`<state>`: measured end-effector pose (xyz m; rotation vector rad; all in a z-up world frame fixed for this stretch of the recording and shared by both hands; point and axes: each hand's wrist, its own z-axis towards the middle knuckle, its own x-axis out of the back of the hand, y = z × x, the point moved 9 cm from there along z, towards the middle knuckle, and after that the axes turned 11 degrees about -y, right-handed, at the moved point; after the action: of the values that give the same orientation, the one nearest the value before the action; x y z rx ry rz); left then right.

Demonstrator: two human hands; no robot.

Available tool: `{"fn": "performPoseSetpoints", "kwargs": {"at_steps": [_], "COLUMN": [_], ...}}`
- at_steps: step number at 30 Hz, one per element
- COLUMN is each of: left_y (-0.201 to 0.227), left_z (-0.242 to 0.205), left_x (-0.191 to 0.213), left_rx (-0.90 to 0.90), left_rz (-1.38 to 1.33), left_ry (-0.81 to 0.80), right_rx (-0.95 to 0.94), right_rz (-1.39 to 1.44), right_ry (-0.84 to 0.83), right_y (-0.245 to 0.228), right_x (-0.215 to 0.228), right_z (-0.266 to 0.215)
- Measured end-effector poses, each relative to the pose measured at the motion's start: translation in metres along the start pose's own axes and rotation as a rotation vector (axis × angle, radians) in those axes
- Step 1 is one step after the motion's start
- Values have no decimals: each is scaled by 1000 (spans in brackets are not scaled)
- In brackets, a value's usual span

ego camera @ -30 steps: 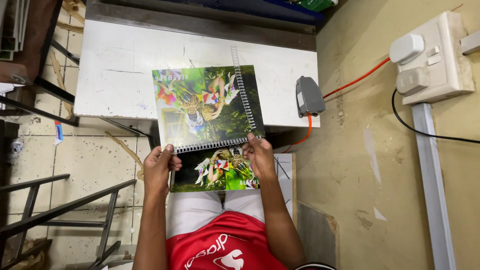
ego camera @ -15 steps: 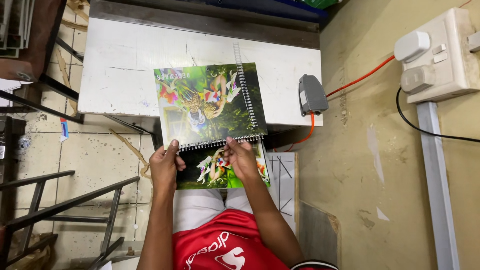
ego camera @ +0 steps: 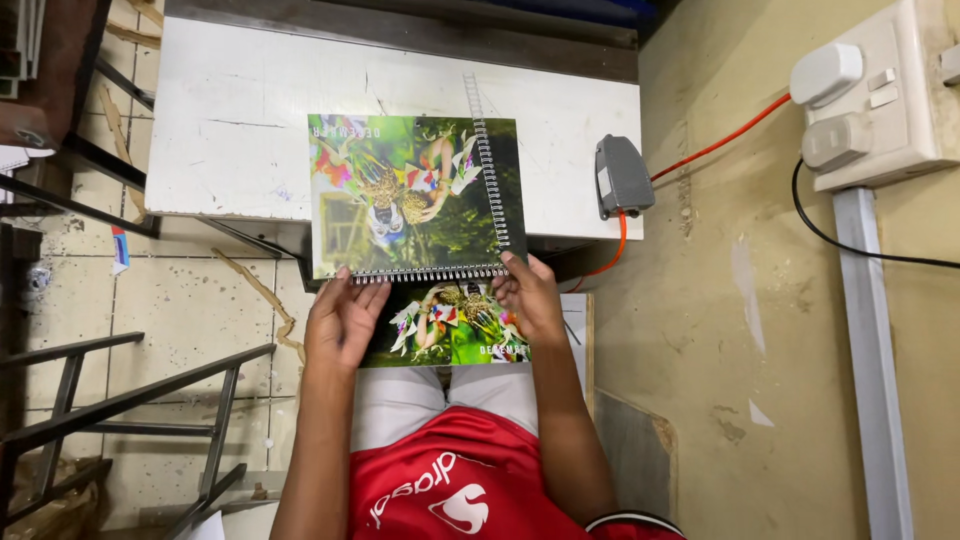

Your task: The person sits on the floor and assembles spiral-bound calendars by hand. They pick up a printed calendar cover, align it with a stack of pages, and thread a metal spiral binding through the punched holes to secure the assembly.

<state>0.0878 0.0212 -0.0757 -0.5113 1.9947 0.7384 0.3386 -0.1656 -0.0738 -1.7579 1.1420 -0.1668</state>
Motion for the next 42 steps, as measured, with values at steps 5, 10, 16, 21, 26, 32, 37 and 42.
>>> {"fn": "performPoseSetpoints", "kwargs": {"at_steps": [5, 10, 16, 21, 26, 32, 37, 42], "left_y": [-43, -69, -13, 61, 113, 92, 4, -85], "left_z": [1, 20, -1, -58, -98, -144, -167, -170], "left_x": [-20, -17, -33, -41, -10, 28, 50, 23], "left_rx": [103, 117, -73, -219, -301, -288, -67, 228], "left_rz": [-30, 57, 323, 239, 155, 54, 232, 226], "left_ry": [-106, 9, 142, 78, 22, 14, 116, 339], "right_rx": [76, 536, 608, 530, 645, 439, -159, -327], "right_rz": [-317, -974, -1436, -1496, -1410, -908, -315, -550], "right_ry": [64, 456, 304, 450, 355, 101, -484, 9], "right_y": [-35, -111, -144, -184, -193, -155, -1, 36], "right_x": [-8, -44, -55, -16, -20, -58, -39, 58], "right_z": [-11, -30, 64, 101, 78, -29, -92, -85]}}
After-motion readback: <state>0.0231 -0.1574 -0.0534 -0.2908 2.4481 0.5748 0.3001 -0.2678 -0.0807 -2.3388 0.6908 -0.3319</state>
